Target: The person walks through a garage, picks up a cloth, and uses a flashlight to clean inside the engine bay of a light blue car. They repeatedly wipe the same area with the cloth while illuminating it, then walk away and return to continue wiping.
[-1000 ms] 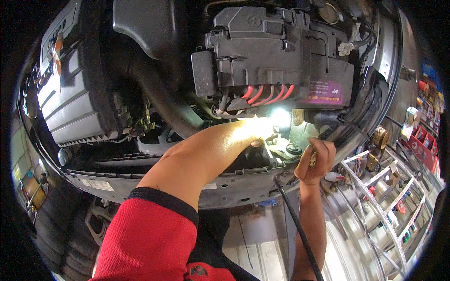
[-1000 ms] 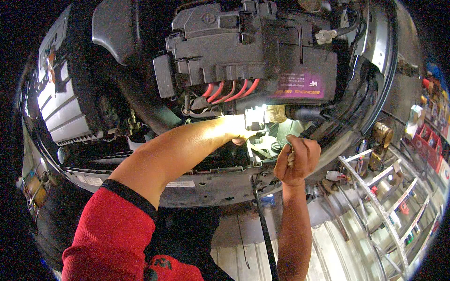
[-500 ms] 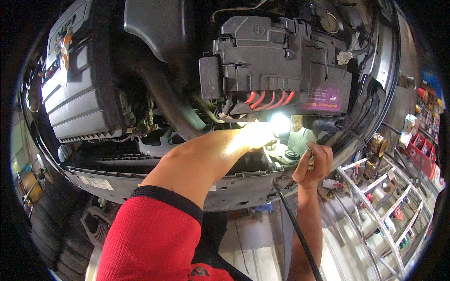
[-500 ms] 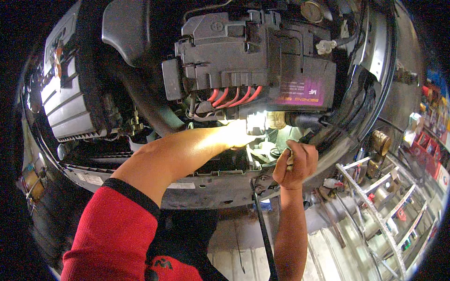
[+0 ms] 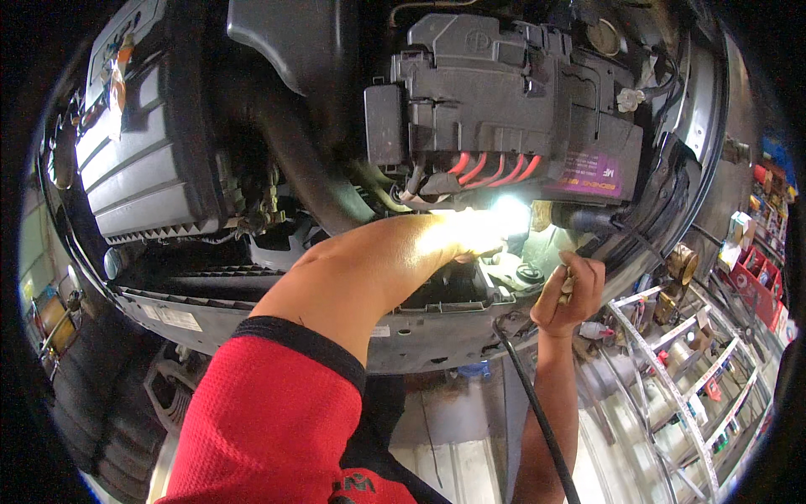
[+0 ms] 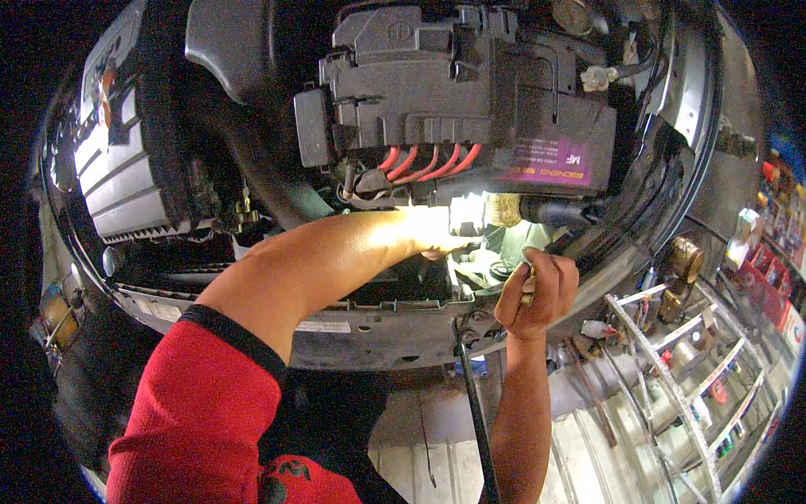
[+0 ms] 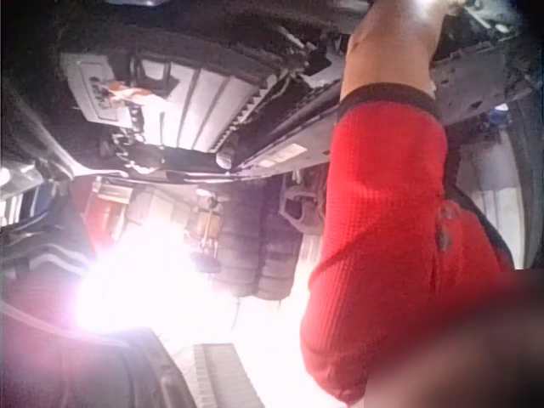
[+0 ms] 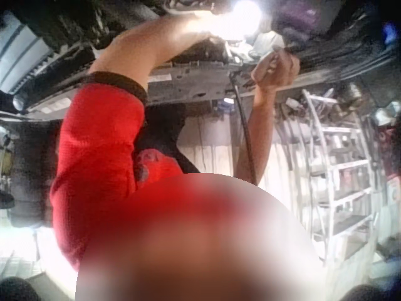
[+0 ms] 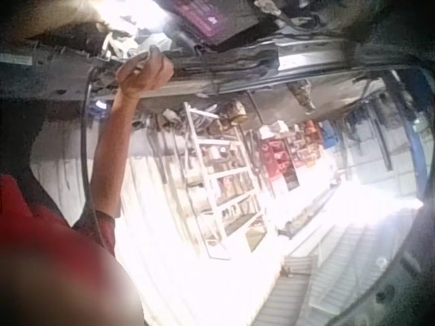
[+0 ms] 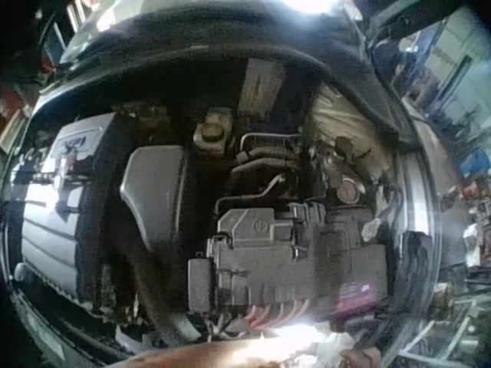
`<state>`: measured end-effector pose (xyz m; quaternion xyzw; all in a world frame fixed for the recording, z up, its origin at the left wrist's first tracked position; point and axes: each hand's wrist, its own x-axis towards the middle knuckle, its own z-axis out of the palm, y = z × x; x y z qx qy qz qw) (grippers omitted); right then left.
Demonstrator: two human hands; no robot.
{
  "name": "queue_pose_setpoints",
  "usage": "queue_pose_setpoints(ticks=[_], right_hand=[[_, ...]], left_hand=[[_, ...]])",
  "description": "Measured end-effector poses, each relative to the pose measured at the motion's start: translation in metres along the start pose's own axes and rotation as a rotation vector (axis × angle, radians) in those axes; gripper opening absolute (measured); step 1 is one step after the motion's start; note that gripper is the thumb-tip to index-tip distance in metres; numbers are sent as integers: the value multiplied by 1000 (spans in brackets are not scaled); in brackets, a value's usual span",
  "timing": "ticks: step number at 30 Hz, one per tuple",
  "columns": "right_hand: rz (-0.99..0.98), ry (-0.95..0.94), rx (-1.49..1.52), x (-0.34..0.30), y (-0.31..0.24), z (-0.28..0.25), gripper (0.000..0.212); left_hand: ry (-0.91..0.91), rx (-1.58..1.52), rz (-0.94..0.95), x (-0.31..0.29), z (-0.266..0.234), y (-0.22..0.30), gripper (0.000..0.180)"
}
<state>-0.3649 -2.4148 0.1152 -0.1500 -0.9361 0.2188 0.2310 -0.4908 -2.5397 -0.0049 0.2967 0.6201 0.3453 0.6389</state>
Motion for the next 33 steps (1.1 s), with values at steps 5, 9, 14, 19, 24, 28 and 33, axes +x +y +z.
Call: queue_pose_setpoints(ticks=[5,9,14,19,24,28,33], right_hand=[[-2,12,6,-1,0,1,25],[-20,26,25,1,-1,0,27],[-22,24,17,2,-2,1,28],[-53,16,10,3,0,1,27],[-22,13,20,3,-2,-1,25],[-31,14,1,1,-1,1,26],[-12,7,37,0,1,1,26]], left_hand=[[-8,-18,1,-1,1,2,29],[-6,-26,6,-2,-1,7,29],[-5,-34,-1,-1,-5,11,29],[6,-51,4,-1,-6,12,29],[1,-62,2,-4,-8,15,29],[2,-65,-6,-3,-7,16,29],[-5,-73,-22,-4,-6,17,30]])
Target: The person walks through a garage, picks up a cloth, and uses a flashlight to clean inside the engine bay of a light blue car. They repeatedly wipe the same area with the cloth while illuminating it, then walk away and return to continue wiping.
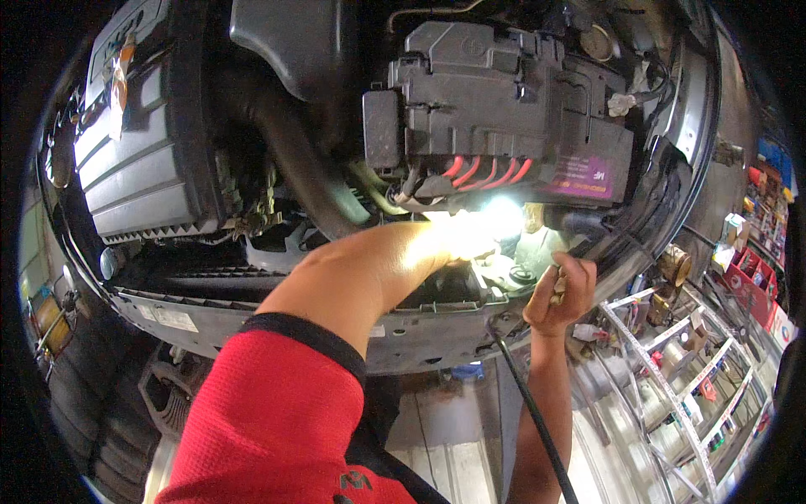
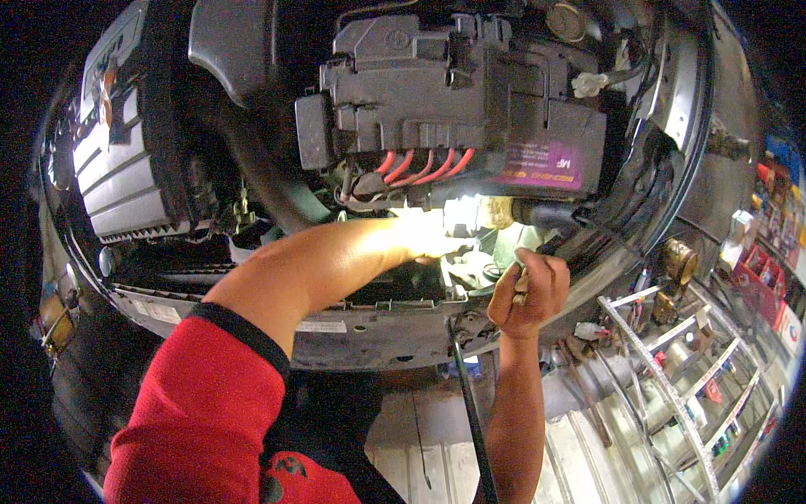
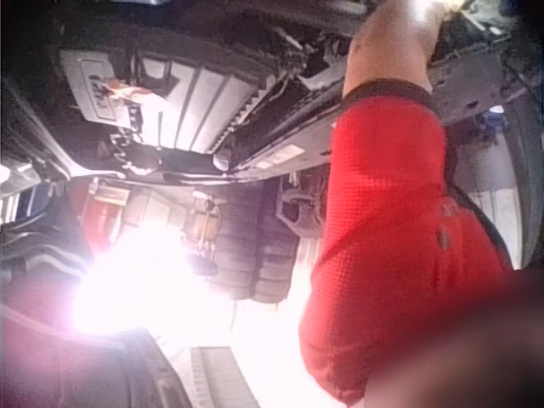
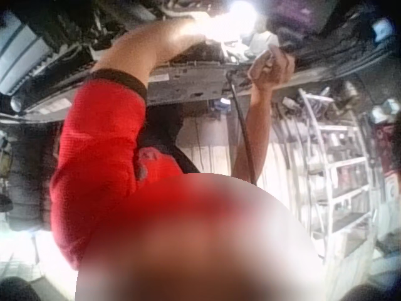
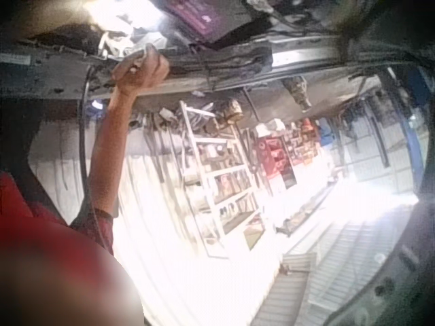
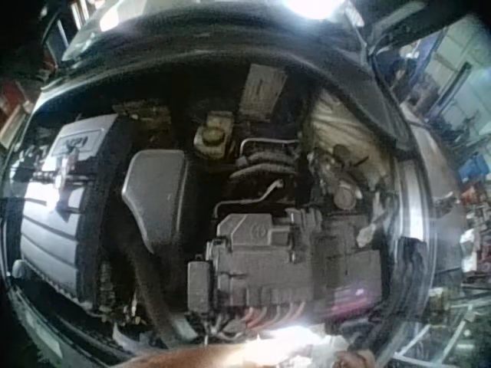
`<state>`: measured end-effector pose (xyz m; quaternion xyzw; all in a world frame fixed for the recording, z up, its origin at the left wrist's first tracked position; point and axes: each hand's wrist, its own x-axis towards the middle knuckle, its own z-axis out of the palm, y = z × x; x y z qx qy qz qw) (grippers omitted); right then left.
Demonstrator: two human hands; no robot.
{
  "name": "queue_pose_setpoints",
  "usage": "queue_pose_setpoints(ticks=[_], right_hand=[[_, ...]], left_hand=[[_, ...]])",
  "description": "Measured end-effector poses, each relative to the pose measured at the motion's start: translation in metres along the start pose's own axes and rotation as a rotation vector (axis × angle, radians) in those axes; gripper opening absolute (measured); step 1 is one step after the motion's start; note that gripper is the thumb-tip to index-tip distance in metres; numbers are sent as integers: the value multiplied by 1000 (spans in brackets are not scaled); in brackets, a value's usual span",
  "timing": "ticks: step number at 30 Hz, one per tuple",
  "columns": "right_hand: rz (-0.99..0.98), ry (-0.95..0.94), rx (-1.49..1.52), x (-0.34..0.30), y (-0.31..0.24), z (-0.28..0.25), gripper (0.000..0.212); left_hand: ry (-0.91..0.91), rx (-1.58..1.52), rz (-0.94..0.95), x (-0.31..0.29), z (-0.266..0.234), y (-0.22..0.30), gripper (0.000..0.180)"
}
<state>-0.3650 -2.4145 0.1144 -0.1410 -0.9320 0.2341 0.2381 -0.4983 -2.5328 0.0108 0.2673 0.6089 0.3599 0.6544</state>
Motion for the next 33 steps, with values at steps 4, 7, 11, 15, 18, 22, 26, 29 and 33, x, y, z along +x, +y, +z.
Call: queue_pose_setpoints(ticks=[4,7,11,15,18,22,26,29,33], right_hand=[[-29,15,-12,3,-2,2,27],[-66,40,-16,5,-1,3,28],[-13,21,-19,2,-1,2,28],[1,36,-4,2,-1,2,27],[-55,49,4,3,-2,2,26],[-48,16,-30,4,-4,1,27],[-28,7,-15,2,-2,0,26],[-53,29,-5,3,0,1,26],[-48,22,-23,4,-1,1,26]], left_hand=[[-3,-8,8,-4,-2,2,30],[-2,-11,9,-5,-3,3,30],[-12,-22,-12,-5,-1,3,30],[-11,-53,-38,-10,0,6,31],[49,-184,-43,-14,-3,10,31],[-33,11,-29,-14,-10,13,34],[-38,31,-21,-11,-9,12,33],[-38,39,-25,-12,-8,11,32],[-48,59,-31,-14,-10,11,31]])
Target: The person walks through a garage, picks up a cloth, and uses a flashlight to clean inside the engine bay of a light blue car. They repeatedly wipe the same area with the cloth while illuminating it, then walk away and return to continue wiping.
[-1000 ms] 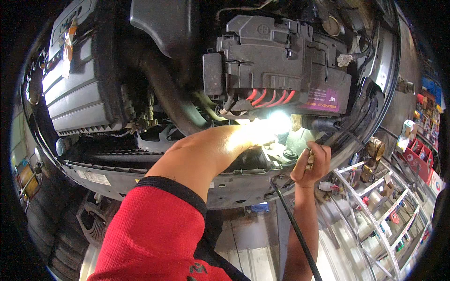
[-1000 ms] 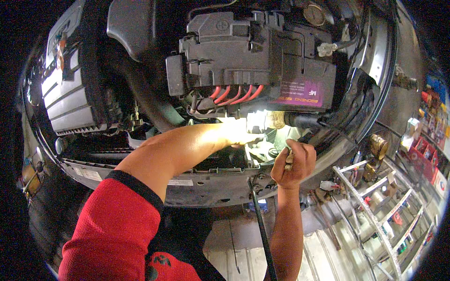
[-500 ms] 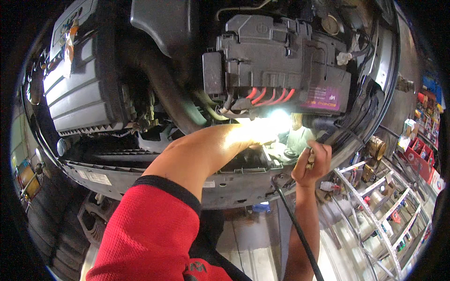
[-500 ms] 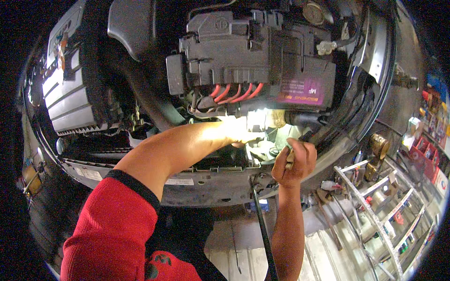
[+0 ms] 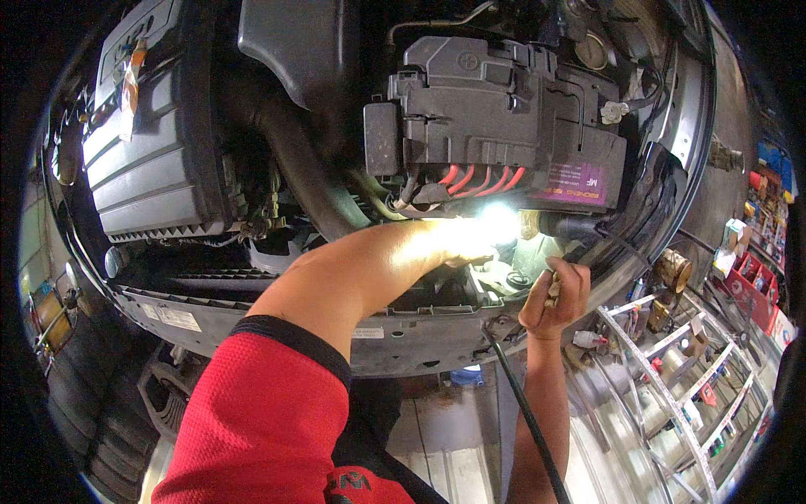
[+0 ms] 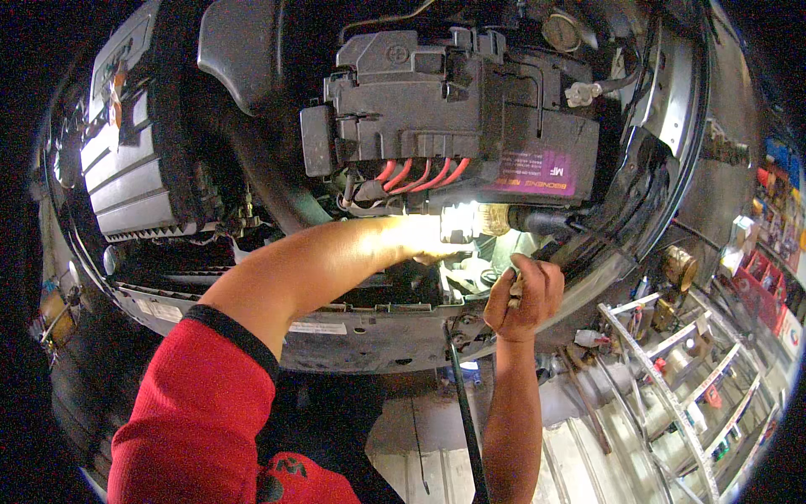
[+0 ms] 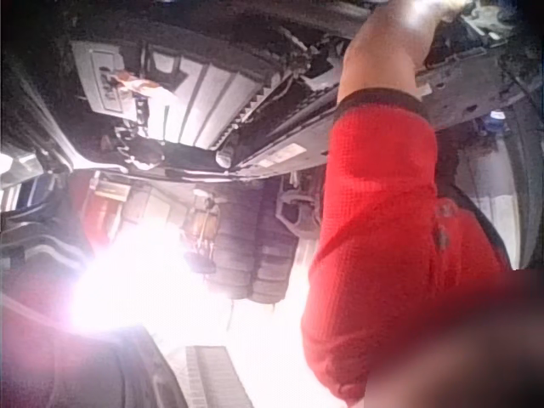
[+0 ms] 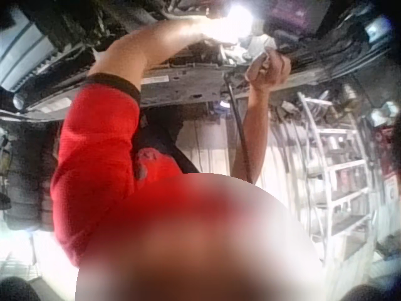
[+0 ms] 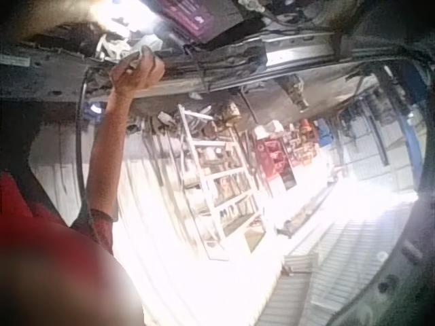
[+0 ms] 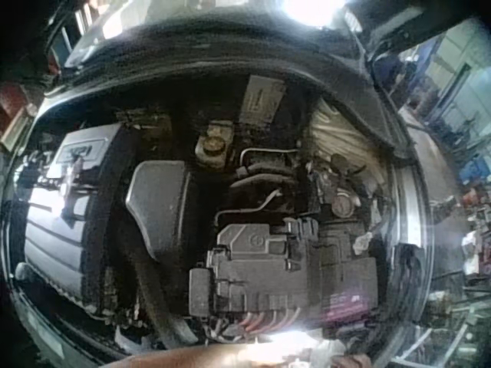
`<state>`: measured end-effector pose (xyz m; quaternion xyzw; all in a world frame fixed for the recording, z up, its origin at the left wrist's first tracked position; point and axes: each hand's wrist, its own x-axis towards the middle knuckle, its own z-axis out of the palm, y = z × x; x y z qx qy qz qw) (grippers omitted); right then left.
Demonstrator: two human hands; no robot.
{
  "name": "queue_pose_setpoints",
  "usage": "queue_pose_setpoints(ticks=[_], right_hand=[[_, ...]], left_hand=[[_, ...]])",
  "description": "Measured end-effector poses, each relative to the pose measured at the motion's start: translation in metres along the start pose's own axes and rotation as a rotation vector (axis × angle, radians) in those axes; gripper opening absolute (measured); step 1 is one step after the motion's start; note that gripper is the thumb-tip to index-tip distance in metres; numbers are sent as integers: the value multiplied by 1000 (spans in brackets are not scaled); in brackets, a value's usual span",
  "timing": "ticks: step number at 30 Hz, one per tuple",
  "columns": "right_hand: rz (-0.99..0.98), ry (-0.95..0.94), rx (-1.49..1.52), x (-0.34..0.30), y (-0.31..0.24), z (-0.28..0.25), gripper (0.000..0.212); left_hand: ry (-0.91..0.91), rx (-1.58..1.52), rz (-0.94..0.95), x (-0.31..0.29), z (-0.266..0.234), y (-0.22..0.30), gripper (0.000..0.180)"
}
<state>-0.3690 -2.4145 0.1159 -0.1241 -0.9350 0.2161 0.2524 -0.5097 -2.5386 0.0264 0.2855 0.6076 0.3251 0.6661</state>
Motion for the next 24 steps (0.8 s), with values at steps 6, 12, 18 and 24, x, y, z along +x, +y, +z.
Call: queue_pose_setpoints(ticks=[6,12,18,24], right_hand=[[30,-7,0,-1,-1,-1,24],[7,-11,-7,1,0,-1,25],[44,-12,3,-2,0,0,25],[9,-16,-6,-3,2,0,24]], left_hand=[[-9,7,-3,2,0,-2,31],[0,-2,14,5,2,-2,32],[6,-5,45,13,3,-3,34],[-15,3,8,13,5,-4,36]])
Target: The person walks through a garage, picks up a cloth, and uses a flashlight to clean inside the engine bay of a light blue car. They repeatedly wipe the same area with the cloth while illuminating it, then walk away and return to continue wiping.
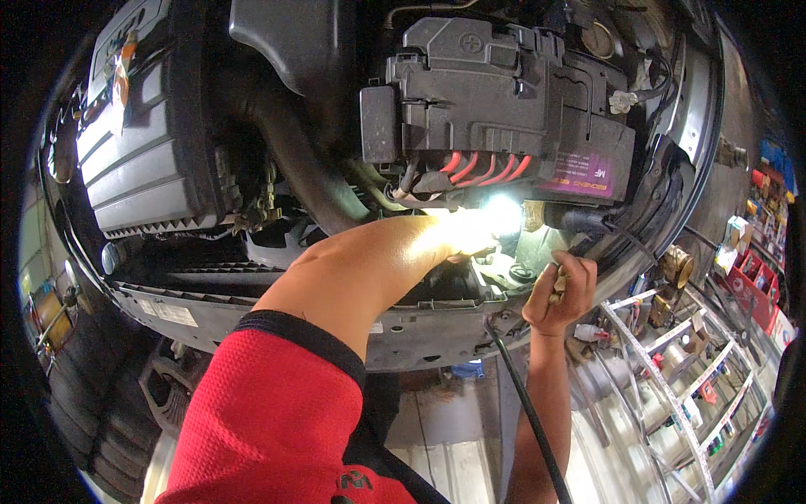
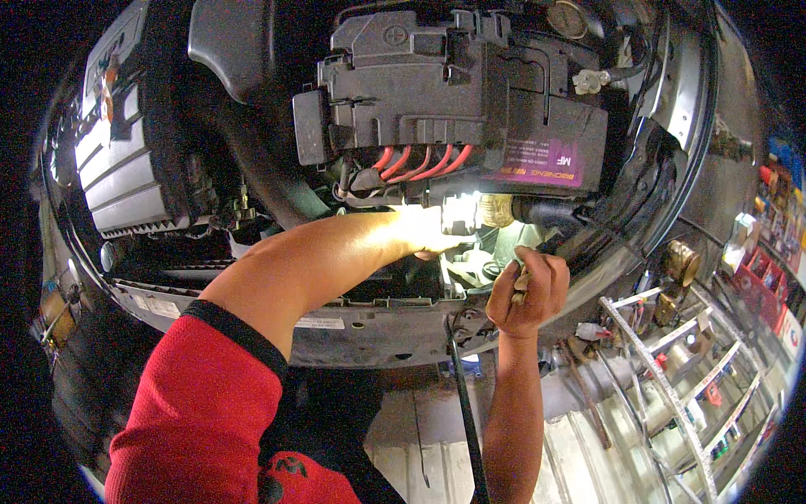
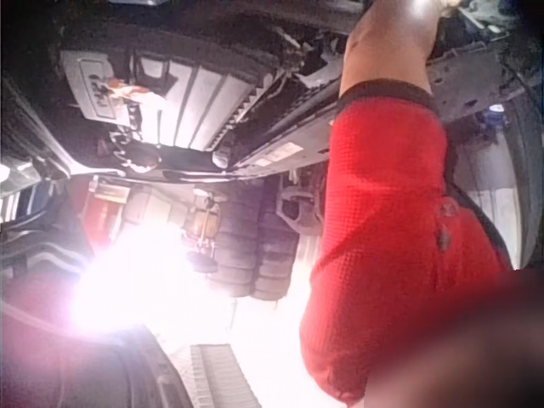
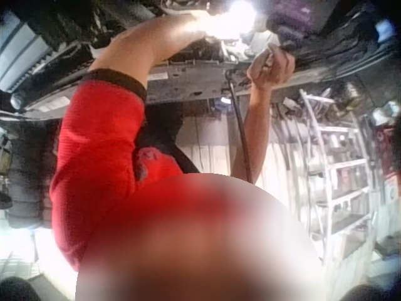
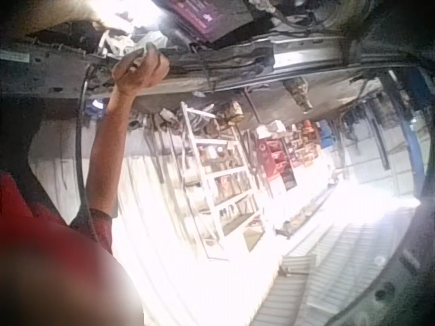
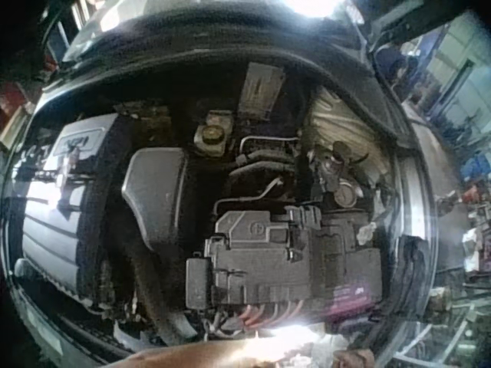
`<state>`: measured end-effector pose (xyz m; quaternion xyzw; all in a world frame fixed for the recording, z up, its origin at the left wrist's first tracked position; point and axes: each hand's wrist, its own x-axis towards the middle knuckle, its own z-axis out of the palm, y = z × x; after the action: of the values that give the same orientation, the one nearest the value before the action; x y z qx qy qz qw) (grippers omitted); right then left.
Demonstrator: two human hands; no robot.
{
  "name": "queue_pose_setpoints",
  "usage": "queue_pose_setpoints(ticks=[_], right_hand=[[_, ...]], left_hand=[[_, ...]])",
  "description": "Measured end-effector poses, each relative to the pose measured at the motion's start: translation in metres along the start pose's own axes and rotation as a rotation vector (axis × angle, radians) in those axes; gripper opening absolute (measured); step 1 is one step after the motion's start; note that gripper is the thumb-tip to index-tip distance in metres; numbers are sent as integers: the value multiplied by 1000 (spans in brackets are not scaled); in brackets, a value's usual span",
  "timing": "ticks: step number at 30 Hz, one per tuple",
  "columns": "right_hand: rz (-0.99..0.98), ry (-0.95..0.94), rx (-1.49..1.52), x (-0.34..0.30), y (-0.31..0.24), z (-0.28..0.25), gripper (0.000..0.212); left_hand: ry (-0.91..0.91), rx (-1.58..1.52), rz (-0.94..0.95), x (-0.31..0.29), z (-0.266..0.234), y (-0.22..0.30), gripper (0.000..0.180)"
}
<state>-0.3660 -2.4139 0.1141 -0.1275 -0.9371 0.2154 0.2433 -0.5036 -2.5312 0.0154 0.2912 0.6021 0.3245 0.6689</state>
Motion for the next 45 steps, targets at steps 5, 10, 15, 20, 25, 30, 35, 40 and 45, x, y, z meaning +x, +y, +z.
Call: queue_pose_setpoints(ticks=[5,10,15,20,25,30,35,40,45], right_hand=[[1,0,-2,3,-2,-1,25],[-1,16,11,0,0,1,27],[9,6,14,-1,1,0,29],[-10,20,10,3,-1,1,30],[-13,13,3,1,0,1,29],[43,-2,23,1,-1,-1,29],[-20,33,24,4,-2,1,28],[1,14,4,3,-2,1,28],[-18,29,36,4,-2,1,28]], left_hand=[[-14,-2,3,-3,-3,1,39],[-52,-5,-26,-5,-5,4,42],[-73,1,-93,-6,-6,9,44],[-20,145,88,1,-6,-1,29],[62,93,91,6,2,-15,36],[66,301,77,10,6,-17,37],[59,204,215,20,5,-34,37],[37,310,90,24,10,-36,36],[107,284,191,20,8,-27,35]])
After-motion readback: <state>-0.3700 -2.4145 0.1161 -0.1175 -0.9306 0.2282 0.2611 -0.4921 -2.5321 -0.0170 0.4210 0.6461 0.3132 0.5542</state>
